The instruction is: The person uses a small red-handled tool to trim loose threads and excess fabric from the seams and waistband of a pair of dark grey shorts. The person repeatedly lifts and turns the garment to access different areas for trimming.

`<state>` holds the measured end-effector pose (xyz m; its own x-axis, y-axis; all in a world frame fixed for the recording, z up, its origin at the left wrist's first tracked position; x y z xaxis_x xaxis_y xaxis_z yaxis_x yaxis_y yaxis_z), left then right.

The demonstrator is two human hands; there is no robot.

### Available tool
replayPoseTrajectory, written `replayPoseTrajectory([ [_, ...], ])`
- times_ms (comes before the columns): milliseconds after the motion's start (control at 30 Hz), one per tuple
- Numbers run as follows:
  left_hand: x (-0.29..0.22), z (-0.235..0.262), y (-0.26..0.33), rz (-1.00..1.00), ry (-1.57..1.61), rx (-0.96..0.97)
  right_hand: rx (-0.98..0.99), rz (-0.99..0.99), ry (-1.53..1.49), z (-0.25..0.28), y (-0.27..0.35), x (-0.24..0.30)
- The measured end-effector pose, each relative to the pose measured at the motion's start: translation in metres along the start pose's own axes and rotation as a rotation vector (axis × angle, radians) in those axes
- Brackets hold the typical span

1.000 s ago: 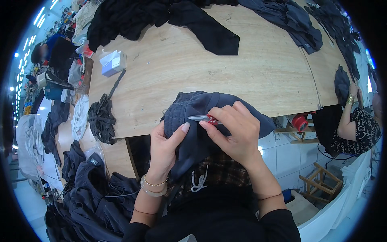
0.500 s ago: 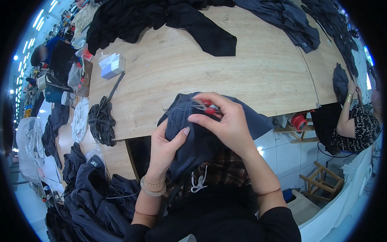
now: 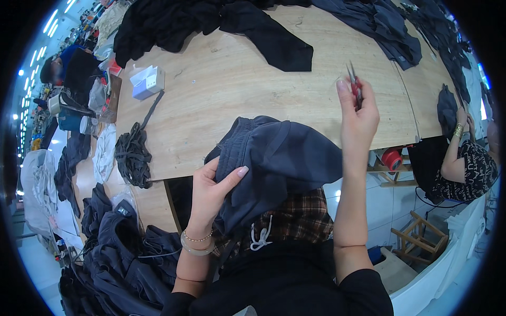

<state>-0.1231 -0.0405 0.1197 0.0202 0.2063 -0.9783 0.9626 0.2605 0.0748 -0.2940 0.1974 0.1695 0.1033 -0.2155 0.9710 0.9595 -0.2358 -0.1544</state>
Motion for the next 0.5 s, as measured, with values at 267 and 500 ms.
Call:
replayPoseTrajectory([
  [267,-0.005,-0.002,0.0,-0.016,-0.059,0.014,0.541,0.588,0.5,-0.042,0.082,0.063],
  [500,-0.008,-0.006,0.0,-0.091,-0.118,-0.002,0.543,0.704,0.538,-0.055,0.102,0.067],
])
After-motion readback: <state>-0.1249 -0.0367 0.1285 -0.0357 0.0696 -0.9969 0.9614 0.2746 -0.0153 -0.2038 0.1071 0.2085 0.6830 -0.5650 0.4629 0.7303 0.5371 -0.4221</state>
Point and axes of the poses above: each hand's wrist, its own y-axis away from the middle knuckle, its own z-axis out of the back of the hand, x = y × z, the point moved 8 cm from there along -y, towards the middle knuckle, and after that the axes turned 9 degrees about -z, right-handed, at the moved point
